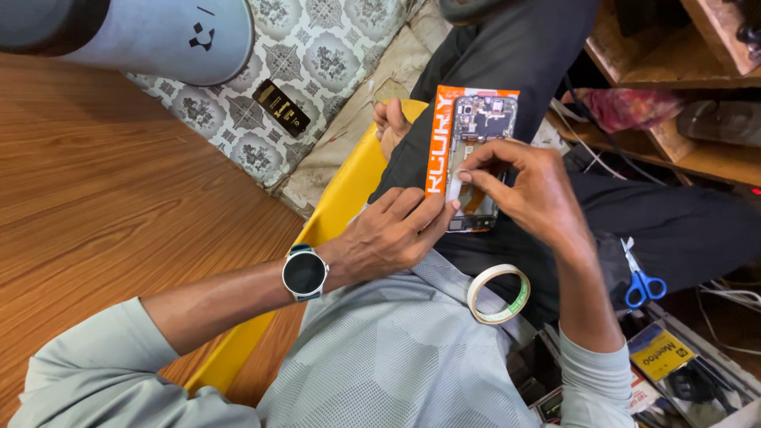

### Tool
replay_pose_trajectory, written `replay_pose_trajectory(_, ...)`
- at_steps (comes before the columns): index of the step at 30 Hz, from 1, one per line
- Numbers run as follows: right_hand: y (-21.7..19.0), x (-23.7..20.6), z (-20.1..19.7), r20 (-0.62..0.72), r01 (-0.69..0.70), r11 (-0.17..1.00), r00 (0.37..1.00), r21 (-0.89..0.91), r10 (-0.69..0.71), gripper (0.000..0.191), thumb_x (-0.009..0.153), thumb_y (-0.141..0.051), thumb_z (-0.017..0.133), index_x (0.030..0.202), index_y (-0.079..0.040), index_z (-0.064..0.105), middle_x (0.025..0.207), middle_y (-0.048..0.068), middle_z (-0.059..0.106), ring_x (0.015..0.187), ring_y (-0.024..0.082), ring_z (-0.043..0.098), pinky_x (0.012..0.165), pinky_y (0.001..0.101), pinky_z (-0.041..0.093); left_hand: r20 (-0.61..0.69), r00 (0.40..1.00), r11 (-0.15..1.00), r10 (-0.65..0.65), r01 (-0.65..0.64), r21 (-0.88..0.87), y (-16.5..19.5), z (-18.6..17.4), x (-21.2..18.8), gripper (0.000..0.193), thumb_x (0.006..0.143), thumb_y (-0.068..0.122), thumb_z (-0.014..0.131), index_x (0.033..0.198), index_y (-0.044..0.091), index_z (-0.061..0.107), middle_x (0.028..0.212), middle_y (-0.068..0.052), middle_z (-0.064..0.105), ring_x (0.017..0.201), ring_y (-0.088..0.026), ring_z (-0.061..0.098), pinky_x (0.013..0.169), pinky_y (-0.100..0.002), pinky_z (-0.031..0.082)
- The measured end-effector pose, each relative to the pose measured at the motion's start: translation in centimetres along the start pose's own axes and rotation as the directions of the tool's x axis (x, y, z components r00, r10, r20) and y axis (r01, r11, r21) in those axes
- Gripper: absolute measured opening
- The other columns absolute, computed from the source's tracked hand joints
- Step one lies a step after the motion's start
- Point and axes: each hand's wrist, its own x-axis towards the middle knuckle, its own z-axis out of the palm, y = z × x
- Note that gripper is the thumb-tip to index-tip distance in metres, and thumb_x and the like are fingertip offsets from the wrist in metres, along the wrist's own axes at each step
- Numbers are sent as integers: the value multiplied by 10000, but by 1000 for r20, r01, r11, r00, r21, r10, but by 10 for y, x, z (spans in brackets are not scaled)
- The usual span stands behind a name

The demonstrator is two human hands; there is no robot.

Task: The person sits cross-legged and repairs a disassembled mobile phone on their lap. They apply adhesive tape to the motherboard, use a metal tool to adjust internal components, and install a battery and a blue plastic frame into the device.

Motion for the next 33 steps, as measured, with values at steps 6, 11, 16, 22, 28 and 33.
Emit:
replay_pose_trajectory(6,-4,-2,3,-41,2,998,999,-59,-4,112,878,-96,787,961,-27,756,905,67,763,756,139,716,634,293,520,-29,999,999,27,-27,27,2,7,2,262,975,94,698,1165,-86,696,1081,-98,551,936,-202,570,802,-313,509)
replay_pose_trajectory(11,-7,-1,3,-63,39,995,997,-95,-45,104,890,-86,775,965,-22,744,918,67,763,751,164,715,633,306,517,-69,998,998,4,-8,-59,3,8,3,321,945,83,712,1174,-136,660,1126,-117,534,1019,-227,594,894,-339,536)
replay_pose_trajectory(16,-10,0,3,-69,31,995,997,-99,-38,101,882,-83,775,964,-31,749,919,65,762,749,164,715,629,308,519,-31,1000,998,-2,0,-63,3,8,3,354,925,102,726,1171,-145,660,1105,-119,519,1004,-237,586,877,-342,530)
replay_pose_trajectory(22,-14,-5,12,-142,147,975,975,-165,-171,128,874,-23,783,990,-17,730,915,81,731,810,201,695,705,327,536,-3,1000,999,-9,9,-40,6,11,3,350,915,150,745,1102,-141,687,1117,-139,531,983,-241,568,831,-351,513)
replay_pose_trajectory(28,-19,-12,29,-280,164,965,935,-203,-218,138,889,11,807,992,-20,720,926,76,706,801,202,649,691,327,526,-6,1000,1000,1,-1,-29,8,12,1,331,876,176,741,1012,-124,704,1159,-173,548,1006,-266,574,820,-367,512)
replay_pose_trajectory(33,-15,-13,36,-407,100,972,895,-213,-182,152,831,-4,838,957,-39,761,1039,106,577,790,199,567,646,325,476,22,1000,999,0,1,-45,9,12,1,288,886,167,745,981,-103,711,1155,-166,548,998,-264,569,806,-368,507)
